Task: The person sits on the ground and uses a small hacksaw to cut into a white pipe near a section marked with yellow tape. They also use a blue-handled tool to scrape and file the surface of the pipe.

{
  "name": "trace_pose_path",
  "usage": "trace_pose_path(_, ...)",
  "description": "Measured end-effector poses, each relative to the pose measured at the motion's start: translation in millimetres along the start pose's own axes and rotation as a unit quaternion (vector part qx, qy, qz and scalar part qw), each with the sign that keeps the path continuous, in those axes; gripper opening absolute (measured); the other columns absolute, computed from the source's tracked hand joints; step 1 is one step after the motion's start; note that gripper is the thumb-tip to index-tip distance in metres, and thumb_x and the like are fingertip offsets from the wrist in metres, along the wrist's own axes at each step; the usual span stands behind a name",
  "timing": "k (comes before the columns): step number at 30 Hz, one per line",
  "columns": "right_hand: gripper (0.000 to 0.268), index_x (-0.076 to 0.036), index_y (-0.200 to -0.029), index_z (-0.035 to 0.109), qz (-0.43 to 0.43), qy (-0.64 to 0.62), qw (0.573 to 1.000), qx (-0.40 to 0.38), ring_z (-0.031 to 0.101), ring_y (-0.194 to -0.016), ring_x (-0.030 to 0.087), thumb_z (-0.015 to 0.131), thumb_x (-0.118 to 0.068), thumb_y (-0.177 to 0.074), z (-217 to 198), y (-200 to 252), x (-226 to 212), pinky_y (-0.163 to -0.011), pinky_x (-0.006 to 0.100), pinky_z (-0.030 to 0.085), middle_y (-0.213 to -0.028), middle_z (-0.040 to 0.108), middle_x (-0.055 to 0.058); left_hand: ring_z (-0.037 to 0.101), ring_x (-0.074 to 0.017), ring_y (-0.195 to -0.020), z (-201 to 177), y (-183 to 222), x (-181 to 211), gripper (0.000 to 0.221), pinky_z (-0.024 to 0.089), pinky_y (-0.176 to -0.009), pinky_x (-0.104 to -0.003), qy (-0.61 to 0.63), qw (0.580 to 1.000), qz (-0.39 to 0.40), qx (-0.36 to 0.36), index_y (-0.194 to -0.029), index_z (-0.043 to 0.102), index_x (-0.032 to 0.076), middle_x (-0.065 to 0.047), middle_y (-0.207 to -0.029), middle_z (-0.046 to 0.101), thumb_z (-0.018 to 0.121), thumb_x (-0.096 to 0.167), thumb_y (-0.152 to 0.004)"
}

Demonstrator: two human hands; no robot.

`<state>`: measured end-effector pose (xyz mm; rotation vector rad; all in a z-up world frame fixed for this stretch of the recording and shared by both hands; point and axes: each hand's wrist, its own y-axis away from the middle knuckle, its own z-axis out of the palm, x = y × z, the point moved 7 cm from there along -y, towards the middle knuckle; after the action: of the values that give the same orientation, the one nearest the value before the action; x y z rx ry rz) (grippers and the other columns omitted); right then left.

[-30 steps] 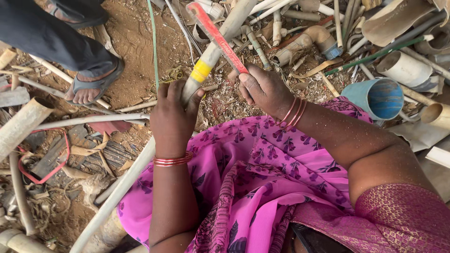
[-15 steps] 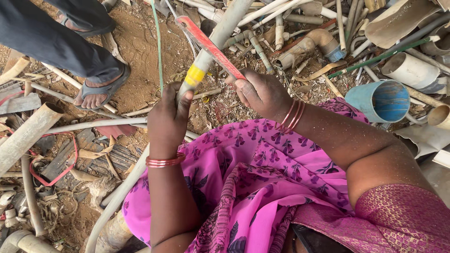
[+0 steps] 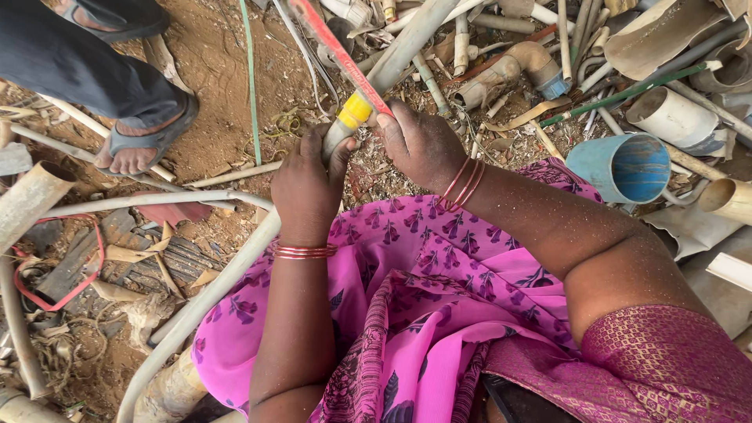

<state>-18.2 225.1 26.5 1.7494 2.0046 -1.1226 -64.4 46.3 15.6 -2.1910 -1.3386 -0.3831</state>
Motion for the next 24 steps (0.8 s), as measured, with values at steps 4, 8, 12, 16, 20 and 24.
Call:
trace_pose_path(4,0.020,-0.001,-0.109,0.056,0.076,0.046,0.995,-0.038,0.068,-0.068,0.039,0.050,-0.020,-0.110,9.5,3.4,20.3,-0.059,0.051,0.052,-0.073,0.066,0.017,0.071,-0.0316,-0.078,4.3,-2.1,4.5,0.046,0.054,-0.062,-0.045,-0.008,1.000,-0.001,0.010,-0.121,0.065,0.014,-0.010,-0.091,0.071,0.072,0.052,-0.096)
trace_pose_path(8,0.017,-0.004,-0.107,0.056,0.063,0.008,0.997,-0.033,0.070,-0.073,0.038,0.047,-0.018,-0.110,13.0,5.4,22.1,-0.064,0.051,0.054,-0.078,0.069,0.015,0.071,-0.0316,-0.082,10.1,-2.8,5.0,0.047,0.054,-0.066,-0.045,-0.013,1.000,0.006,0.010,-0.122,0.064,0.012,-0.010,-0.095,0.072,0.072,0.052,-0.097)
trace_pose_path(12,0.015,-0.005,-0.109,0.055,0.048,-0.011,0.998,-0.026,0.070,-0.074,0.039,0.045,-0.016,-0.111,13.7,7.1,19.6,-0.065,0.051,0.054,-0.078,0.069,0.015,0.072,-0.0314,-0.086,13.4,-3.9,7.0,0.046,0.054,-0.069,-0.045,-0.001,1.000,0.013,0.022,-0.122,0.063,0.013,-0.008,-0.100,0.073,0.071,0.051,-0.098)
trace_pose_path(16,0.019,-0.003,-0.111,0.055,0.144,-0.055,0.986,-0.061,0.069,-0.063,0.034,0.046,-0.020,-0.109,11.0,3.7,24.5,-0.058,0.048,0.053,-0.066,0.064,0.012,0.072,-0.0316,-0.087,16.6,-7.7,9.1,0.046,0.054,-0.069,-0.046,-0.003,1.000,-0.005,0.000,-0.122,0.063,0.014,-0.008,-0.100,0.073,0.071,0.052,-0.098)
trace_pose_path(20,0.020,-0.004,-0.112,0.054,0.187,-0.099,0.974,-0.085,0.068,-0.055,0.027,0.044,-0.022,-0.110,4.5,3.9,24.7,-0.054,0.043,0.054,-0.062,0.063,0.007,0.072,-0.0324,-0.087,18.7,-12.7,11.6,0.047,0.055,-0.070,-0.046,0.006,1.000,-0.021,-0.017,-0.123,0.064,0.014,-0.009,-0.102,0.073,0.070,0.052,-0.098)
trace_pose_path(24,0.019,-0.004,-0.114,0.054,0.123,-0.023,0.991,-0.051,0.069,-0.060,0.030,0.047,-0.020,-0.110,5.8,5.5,28.5,-0.056,0.045,0.053,-0.065,0.064,0.009,0.072,-0.0322,-0.086,18.0,-13.3,15.3,0.047,0.055,-0.070,-0.046,0.002,1.000,-0.010,-0.004,-0.125,0.066,0.014,-0.010,-0.103,0.073,0.070,0.052,-0.098)
